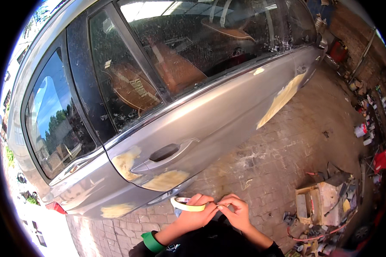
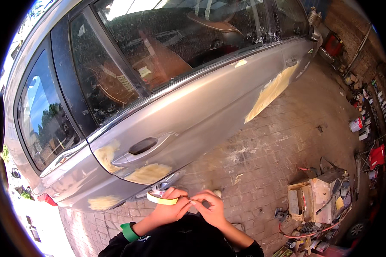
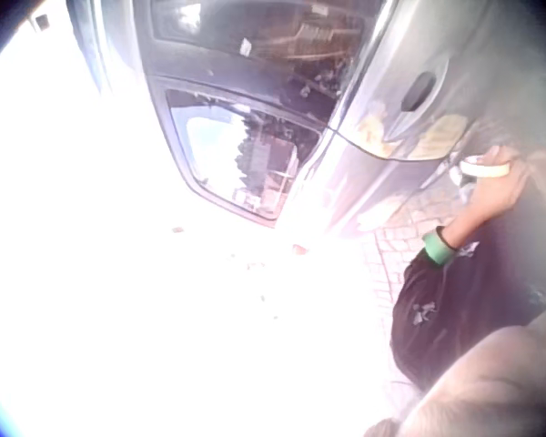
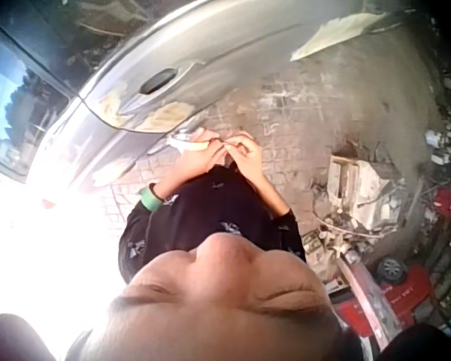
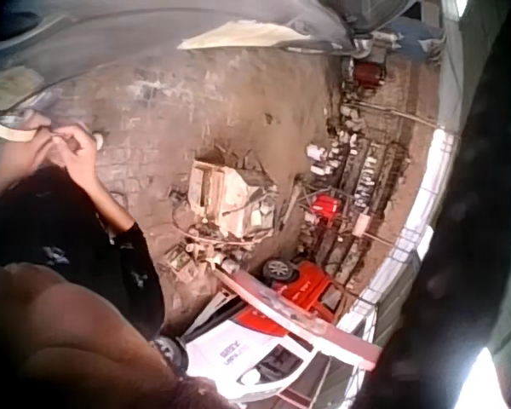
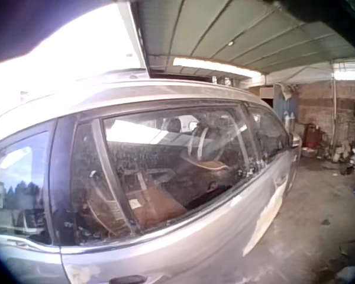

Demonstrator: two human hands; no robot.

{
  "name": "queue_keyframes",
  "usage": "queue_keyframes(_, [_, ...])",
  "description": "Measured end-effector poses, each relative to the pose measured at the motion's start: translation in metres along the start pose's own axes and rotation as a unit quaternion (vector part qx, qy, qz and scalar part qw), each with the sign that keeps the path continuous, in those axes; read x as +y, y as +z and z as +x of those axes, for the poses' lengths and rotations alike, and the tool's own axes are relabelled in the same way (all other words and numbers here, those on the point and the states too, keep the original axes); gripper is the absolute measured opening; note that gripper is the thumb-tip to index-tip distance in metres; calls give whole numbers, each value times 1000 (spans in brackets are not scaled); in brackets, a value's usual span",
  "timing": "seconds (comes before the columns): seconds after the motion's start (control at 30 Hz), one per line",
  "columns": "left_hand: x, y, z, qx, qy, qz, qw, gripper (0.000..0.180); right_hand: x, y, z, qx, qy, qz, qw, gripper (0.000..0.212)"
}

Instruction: The person applies masking tape to the window trim and side panels of a silver car. They carefully smooth the tape along the edges of the door and window frame, then move to the rear quarter panel to apply a strip of tape along the body line.

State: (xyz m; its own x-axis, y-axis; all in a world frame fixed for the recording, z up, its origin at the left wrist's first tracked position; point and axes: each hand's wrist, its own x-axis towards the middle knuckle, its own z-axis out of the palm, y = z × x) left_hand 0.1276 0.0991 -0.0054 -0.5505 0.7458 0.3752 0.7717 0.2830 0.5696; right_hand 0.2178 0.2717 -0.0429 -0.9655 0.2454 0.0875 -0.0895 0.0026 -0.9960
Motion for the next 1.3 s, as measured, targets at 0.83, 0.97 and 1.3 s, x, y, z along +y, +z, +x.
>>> queue_keyframes(0.83, [-23,207,239,-257,-219,-236,911,76,42,-253,111,236,116,13,965,7])
queue_keyframes(0.97, [-27,229,281,-218,-185,-226,931,77,39,-305,158,246,83,-21,966,7])
queue_keyframes(1.3, [-25,225,342,-174,-287,-153,929,69,16,-358,290,201,31,-22,979,12])
